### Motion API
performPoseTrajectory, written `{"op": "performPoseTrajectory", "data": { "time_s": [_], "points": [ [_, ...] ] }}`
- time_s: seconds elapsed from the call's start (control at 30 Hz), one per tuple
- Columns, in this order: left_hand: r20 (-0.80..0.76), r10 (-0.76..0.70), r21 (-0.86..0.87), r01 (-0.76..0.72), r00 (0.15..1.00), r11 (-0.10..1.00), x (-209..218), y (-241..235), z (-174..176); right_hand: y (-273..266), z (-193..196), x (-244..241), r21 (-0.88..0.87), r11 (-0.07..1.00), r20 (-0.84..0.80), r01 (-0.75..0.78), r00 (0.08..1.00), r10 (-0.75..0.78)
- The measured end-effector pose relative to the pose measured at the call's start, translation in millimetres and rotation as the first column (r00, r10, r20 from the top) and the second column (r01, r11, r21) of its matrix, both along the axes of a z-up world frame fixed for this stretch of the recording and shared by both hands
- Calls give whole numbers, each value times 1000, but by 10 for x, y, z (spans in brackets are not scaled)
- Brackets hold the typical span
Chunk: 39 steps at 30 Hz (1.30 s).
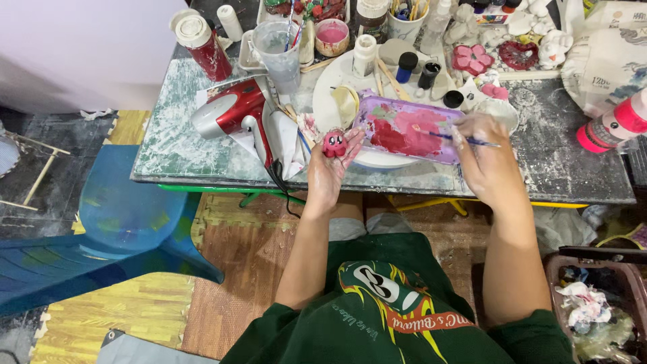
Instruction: The person paints a small pink ceramic figurine with a brush, mixing red and white paint on a palette. They handle paint containers, a hairdryer, and a palette while applying paint to the figurine's surface.
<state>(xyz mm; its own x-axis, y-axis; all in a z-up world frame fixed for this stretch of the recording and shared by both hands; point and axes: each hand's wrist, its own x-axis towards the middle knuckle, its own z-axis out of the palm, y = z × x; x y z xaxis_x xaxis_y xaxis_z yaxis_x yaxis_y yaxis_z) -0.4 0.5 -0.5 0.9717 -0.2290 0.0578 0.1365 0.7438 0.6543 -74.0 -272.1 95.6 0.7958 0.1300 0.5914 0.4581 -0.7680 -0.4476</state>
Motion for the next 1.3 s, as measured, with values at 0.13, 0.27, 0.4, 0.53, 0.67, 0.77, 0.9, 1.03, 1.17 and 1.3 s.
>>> {"op": "performPoseTrajectory", "data": {
  "time_s": [0.13,0.27,0.4,0.53,0.67,0.77,0.9,1.03,1.17,1.3],
  "points": [
    [7,5,-21,-5,1000,1000,5,-3,-24,-73,-21,-77,101,992,41,79,996,-83],
    [11,2,-9,-2,1000,1000,15,2,-26,-96,-83,-44,95,995,12,-40,999,39],
    [7,16,47,-16,1000,999,21,20,11,-133,-102,-113,287,955,-59,72,997,-57],
    [16,7,33,-8,1000,999,14,8,16,-87,-155,15,62,993,27,101,994,-103],
    [30,6,36,-7,1000,999,7,-6,-2,-29,-159,128,171,976,-88,137,988,-123],
    [9,7,28,-8,1000,1000,6,-17,-8,26,-154,206,207,967,-142,150,982,-122],
    [11,9,5,-9,1000,1000,-6,-29,-18,52,-161,311,238,970,-83,-50,994,72],
    [28,6,19,-7,1000,1000,2,-21,-14,11,-154,340,-39,998,21,53,998,-53],
    [-5,20,26,-20,1000,999,-12,-24,1,-55,-300,318,418,904,-32,-85,994,108],
    [7,-5,-4,5,1000,1000,-17,-31,-3,-282,-592,302,826,559,63,-68,998,28]
  ]
}}
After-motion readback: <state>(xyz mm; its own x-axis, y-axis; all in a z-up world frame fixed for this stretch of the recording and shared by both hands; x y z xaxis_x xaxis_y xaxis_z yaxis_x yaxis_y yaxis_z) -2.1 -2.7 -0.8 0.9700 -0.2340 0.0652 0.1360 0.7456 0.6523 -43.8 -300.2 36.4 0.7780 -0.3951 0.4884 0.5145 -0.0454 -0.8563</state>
